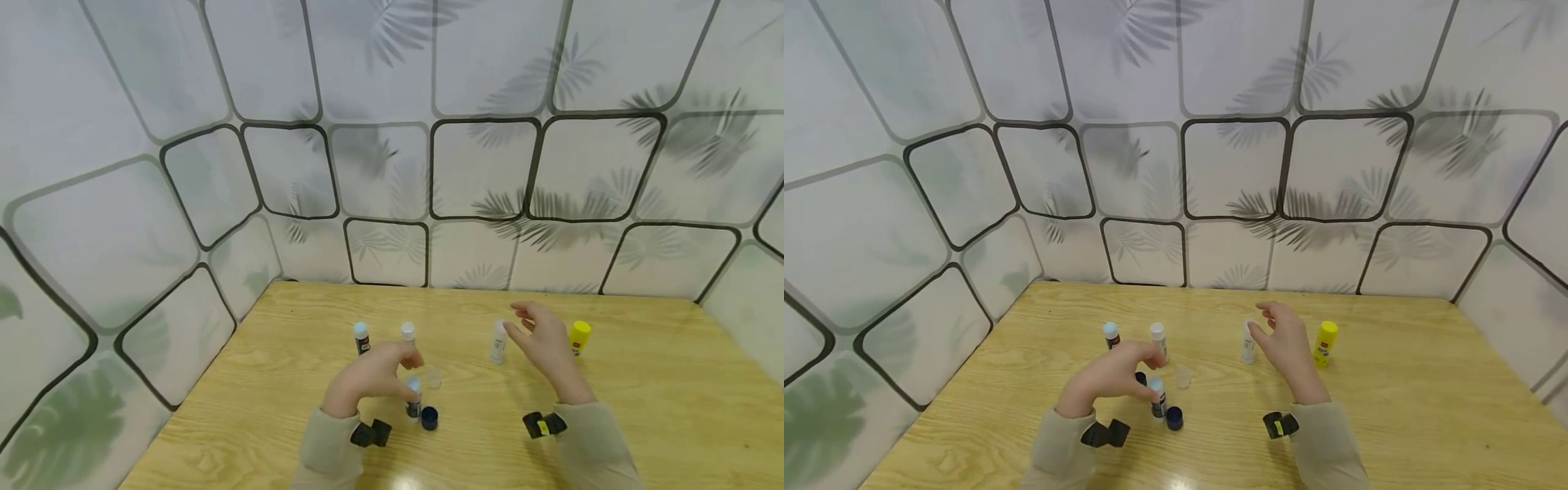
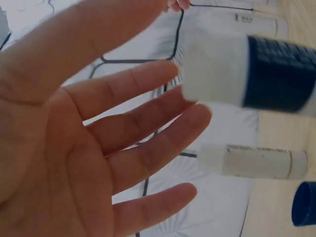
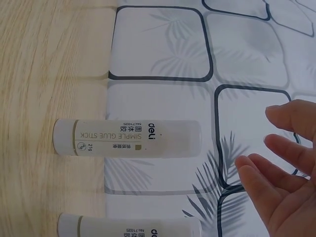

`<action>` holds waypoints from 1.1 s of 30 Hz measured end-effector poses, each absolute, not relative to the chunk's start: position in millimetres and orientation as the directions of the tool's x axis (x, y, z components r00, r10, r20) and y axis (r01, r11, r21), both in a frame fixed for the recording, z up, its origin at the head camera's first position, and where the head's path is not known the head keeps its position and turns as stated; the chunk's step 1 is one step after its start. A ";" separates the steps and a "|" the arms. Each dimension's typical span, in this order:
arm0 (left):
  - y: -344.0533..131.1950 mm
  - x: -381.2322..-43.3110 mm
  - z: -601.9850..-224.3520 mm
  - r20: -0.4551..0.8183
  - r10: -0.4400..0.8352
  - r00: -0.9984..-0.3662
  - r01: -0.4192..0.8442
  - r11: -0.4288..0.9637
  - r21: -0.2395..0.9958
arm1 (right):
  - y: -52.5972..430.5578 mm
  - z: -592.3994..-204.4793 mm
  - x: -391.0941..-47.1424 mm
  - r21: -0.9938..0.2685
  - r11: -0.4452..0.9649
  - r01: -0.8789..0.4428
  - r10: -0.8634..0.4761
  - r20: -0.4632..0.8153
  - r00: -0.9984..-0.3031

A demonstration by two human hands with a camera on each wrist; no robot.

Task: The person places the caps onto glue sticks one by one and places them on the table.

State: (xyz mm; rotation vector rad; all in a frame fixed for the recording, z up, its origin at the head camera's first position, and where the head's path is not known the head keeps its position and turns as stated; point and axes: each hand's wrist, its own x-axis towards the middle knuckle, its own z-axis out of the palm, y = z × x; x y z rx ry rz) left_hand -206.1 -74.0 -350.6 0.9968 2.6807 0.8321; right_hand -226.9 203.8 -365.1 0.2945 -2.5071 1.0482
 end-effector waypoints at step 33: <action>-67.0 -217.2 -375.1 -0.174 0.623 -0.763 0.475 0.722 0.503 | 202.1 -366.2 -228.5 -0.643 0.696 -0.320 -0.033 0.417 -0.908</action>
